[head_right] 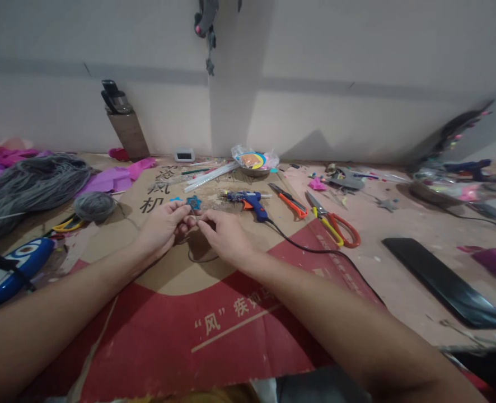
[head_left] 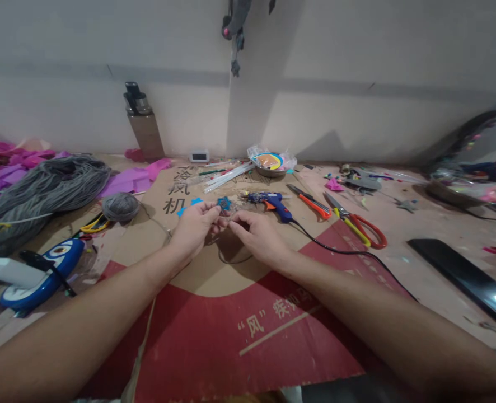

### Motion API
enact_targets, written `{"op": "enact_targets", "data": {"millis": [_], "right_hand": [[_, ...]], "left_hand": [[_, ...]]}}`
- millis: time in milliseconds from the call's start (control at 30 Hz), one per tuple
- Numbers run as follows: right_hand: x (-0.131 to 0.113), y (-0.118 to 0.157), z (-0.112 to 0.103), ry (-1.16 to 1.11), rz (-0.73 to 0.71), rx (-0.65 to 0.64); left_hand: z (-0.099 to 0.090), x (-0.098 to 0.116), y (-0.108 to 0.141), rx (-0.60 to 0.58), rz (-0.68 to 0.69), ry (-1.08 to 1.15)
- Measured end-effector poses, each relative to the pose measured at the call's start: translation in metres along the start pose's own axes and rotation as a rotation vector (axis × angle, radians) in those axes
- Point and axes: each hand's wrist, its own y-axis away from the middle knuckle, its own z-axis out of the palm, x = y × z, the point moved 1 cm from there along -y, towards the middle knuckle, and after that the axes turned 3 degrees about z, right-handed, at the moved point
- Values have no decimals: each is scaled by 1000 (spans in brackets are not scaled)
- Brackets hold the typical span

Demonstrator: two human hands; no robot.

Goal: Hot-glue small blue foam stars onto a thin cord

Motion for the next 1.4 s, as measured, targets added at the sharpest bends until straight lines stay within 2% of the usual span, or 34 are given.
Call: {"op": "enact_targets", "data": {"millis": [133, 200, 267, 333, 433, 500, 567, 700, 800, 933, 1000, 1133, 1267, 1400], "right_hand": [[-2, 2, 1, 85, -56, -100], [-2, 0, -7, 152, -80, -140], [2, -3, -24, 218, -48, -108], [12, -9, -47, 323, 45, 5], [35, -16, -75, 697, 255, 125], [52, -19, -81, 822, 400, 17], [66, -21, -79, 830, 457, -41], [78, -24, -72, 726, 544, 18], [74, -25, -75, 426, 604, -8], [56, -26, -79, -46, 494, 73], [46, -26, -77, -194, 448, 123], [34, -23, -70, -436, 465, 96], [28, -20, -66, -453, 360, 90], [17, -14, -63, -201, 308, 8]], "left_hand": [[0, 1, -1, -21, -17, 120], [-3, 1, -4, 3, -6, 140], [-8, 2, -6, 29, 16, 144], [-12, 2, -9, 38, 33, 144], [-17, 2, -11, 44, 48, 136], [-19, 1, -13, 66, 45, 125], [-19, 0, -14, 89, 32, 110], [-20, -4, -16, 97, -10, 81], [-21, -5, -17, 107, -17, 88], [-21, -4, -16, 121, -19, 111], [-21, -3, -16, 133, -29, 121], [-23, -3, -17, 139, -37, 146], [-25, -5, -20, 122, -57, 149], [-25, -6, -21, 134, -69, 140]]}}
